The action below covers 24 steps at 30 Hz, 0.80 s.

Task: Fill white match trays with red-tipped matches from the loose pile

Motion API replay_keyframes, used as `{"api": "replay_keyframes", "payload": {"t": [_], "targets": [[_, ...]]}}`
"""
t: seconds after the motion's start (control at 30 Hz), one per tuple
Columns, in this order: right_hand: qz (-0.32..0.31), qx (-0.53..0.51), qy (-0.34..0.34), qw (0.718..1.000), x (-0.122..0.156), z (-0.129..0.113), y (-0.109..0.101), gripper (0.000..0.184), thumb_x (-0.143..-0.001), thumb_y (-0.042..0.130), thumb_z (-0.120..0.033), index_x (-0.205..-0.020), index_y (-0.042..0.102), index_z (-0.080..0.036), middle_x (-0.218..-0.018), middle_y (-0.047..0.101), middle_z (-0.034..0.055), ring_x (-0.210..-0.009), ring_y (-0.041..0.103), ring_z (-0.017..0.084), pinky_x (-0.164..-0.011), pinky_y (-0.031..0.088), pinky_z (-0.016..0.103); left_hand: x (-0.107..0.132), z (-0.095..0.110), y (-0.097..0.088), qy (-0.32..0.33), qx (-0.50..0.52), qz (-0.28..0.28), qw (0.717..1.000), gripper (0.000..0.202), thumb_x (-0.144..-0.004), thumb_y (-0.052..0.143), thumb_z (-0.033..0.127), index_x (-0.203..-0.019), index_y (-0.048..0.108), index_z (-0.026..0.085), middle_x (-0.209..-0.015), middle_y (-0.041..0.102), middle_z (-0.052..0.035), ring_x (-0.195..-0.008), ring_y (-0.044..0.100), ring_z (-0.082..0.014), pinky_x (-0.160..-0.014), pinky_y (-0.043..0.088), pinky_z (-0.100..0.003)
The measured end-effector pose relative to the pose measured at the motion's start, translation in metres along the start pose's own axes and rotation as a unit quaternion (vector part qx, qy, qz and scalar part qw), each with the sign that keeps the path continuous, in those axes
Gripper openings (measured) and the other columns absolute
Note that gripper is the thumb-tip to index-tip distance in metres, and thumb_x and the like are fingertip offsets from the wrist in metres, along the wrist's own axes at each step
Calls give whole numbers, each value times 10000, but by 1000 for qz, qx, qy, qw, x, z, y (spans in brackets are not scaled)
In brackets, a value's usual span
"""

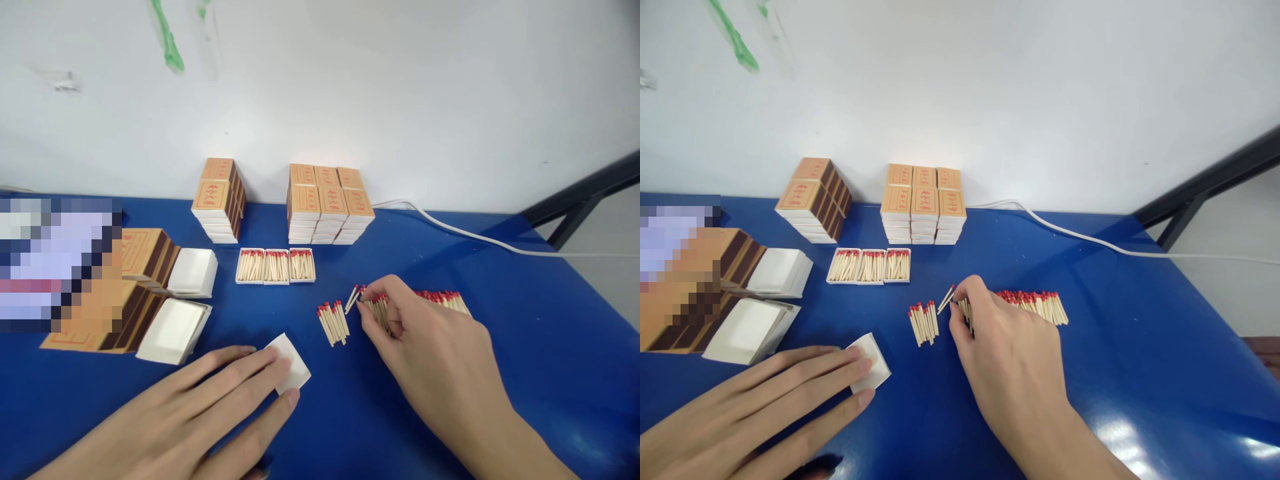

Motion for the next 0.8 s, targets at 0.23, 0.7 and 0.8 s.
{"api": "replay_keyframes", "payload": {"t": [0.23, 0.7, 0.8], "targets": [[-31, -19, 37, 999, 0, -2, 6, 282, -1132, 644, -434, -917, 710, -264, -555, 645, -65, -421, 634, 191, -464, 297, 301, -2, 0, -2, 9, -9, -7, 1000, 441, -1156, 640, 319, -1558, 750, 176, -1711, 666, -60, -1608, 576, -265, -1507, 195, -437], [-78, -60, 113, 989, -5, 8, 9, 205, -1041, 721, -455, -952, 759, -274, -568, 661, -63, -466, 658, 196, -506, 275, 306, 0, -1, -1, 5, -9, 7, 1000, 441, -1164, 623, 316, -1564, 745, 175, -1703, 672, -64, -1605, 568, -268, -1499, 203, -435], [-71, -55, 98, 991, -4, 5, 6, 141, -1018, 743, -392, -941, 766, -277, -565, 659, -72, -449, 649, 192, -493, 294, 302, 1, 0, -1, 8, -6, -3, 1000, 445, -1165, 620, 298, -1572, 740, 167, -1719, 659, -71, -1619, 545, -278, -1499, 188, -449]]}}
Point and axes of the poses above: each hand's wrist, its own x-axis away from the middle knuckle, its own y-axis out of the palm, z = x × y, the point moved 4 cm from there along -x, towards the middle knuckle
